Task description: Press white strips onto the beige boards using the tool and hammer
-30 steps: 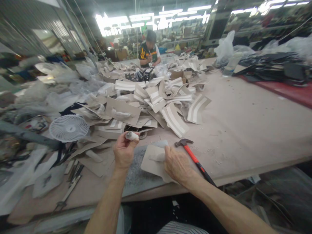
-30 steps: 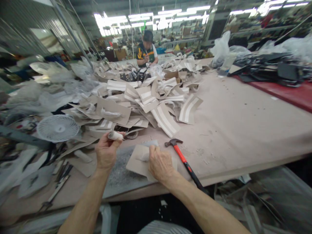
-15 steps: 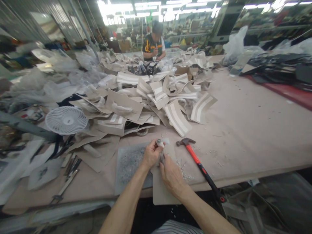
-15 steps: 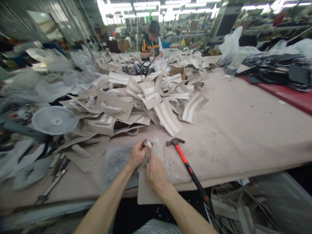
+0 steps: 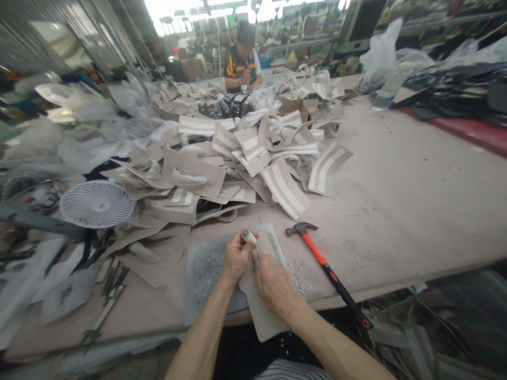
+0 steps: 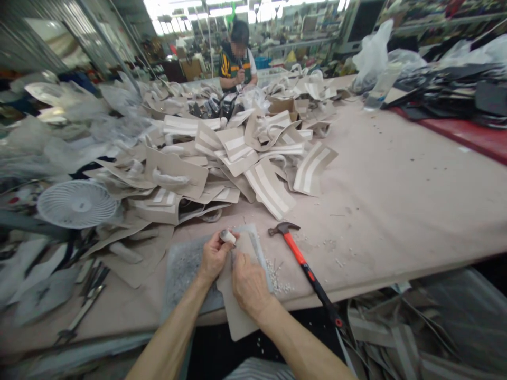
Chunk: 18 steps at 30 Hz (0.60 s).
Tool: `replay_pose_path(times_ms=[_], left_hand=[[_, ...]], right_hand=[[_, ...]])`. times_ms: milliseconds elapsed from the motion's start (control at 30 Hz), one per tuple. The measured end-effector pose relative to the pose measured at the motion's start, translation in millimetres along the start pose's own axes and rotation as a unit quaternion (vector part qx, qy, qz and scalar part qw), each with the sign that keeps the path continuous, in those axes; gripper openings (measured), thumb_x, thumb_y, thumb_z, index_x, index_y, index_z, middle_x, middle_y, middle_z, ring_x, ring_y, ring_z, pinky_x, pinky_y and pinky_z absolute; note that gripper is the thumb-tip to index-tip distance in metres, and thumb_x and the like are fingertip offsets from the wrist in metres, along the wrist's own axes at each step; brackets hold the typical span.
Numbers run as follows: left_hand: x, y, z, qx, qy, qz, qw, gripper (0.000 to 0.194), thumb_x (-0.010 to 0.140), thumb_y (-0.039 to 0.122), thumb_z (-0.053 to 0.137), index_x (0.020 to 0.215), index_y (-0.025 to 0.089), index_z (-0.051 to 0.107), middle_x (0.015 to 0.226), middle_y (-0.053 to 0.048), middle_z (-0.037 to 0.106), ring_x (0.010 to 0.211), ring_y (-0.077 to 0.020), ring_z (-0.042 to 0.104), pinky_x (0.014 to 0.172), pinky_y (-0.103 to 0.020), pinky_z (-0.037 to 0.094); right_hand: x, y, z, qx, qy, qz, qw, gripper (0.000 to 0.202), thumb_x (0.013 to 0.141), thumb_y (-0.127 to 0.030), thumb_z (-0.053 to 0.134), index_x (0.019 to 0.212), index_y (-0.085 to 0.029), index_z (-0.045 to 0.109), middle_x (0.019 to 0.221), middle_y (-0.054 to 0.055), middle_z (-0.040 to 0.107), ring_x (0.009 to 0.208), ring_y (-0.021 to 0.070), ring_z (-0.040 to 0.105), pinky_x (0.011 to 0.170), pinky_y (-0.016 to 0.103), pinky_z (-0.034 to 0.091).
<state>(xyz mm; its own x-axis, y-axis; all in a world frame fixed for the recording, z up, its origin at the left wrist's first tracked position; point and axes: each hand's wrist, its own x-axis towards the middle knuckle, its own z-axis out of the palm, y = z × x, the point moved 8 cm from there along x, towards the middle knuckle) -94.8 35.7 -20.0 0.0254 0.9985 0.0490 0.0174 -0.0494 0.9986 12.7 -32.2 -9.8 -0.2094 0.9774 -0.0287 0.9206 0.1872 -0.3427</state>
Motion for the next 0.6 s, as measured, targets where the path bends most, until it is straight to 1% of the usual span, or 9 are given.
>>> replay_pose_path(times_ms=[100,233,367,467,600], left_hand=[[-3,0,-3.3,-0.005,0.016,-0.007,1.0,0.03,0.083,0.036,0.069,0.105,0.017,0.066,0.104,-0.008,0.075,0.089,-0.0192,0.069,0.08,-0.028,0.054],[-9,-2,-5.0,0.019,0.015,-0.007,1.0,0.028,0.083,0.036,0.068,0.104,0.017,0.066,0.104,-0.008,0.075,0.091,-0.0198,0.069,0.081,-0.028,0.054],[-10,-6,-9.3,0.028,0.029,-0.009,0.999,0.028,0.084,0.037,0.067,0.104,0.017,0.066,0.104,-0.008,0.075,0.089,-0.0187,0.069,0.081,-0.027,0.052],[-8,-9,-10.1,0.028,0.027,-0.01,0.999,0.028,0.084,0.037,0.067,0.105,0.017,0.067,0.103,-0.007,0.074,0.09,-0.0184,0.068,0.082,-0.026,0.051],[-8,-10,-8.9,0.027,0.025,-0.016,0.999,0.03,0.084,0.04,0.067,0.105,0.017,0.067,0.102,-0.007,0.074,0.088,-0.0185,0.067,0.079,-0.026,0.051]], right_hand=[[-6,0,-6,-0.019,-0.021,0.014,1.0,0.03,0.102,-0.03,0.031,0.111,-0.015,0.056,0.096,0.01,0.065,0.077,0.0198,0.065,0.063,0.031,0.045],[-5,-3,-10,-0.027,-0.065,0.018,0.997,0.032,0.103,-0.034,0.029,0.103,-0.017,0.056,0.095,0.011,0.066,0.078,0.0211,0.067,0.061,0.031,0.043],[-2,-4,-11,-0.023,-0.089,0.023,0.996,0.032,0.103,-0.035,0.029,0.106,-0.017,0.055,0.099,0.011,0.066,0.083,0.0224,0.069,0.063,0.031,0.044],[-3,-3,-12,-0.013,-0.091,0.028,0.995,0.03,0.103,-0.035,0.031,0.109,-0.017,0.055,0.102,0.01,0.067,0.084,0.0223,0.069,0.064,0.031,0.045],[-4,-3,-13,-0.014,-0.087,0.03,0.996,0.028,0.102,-0.035,0.034,0.108,-0.016,0.054,0.101,0.011,0.066,0.084,0.0236,0.069,0.064,0.032,0.045]])
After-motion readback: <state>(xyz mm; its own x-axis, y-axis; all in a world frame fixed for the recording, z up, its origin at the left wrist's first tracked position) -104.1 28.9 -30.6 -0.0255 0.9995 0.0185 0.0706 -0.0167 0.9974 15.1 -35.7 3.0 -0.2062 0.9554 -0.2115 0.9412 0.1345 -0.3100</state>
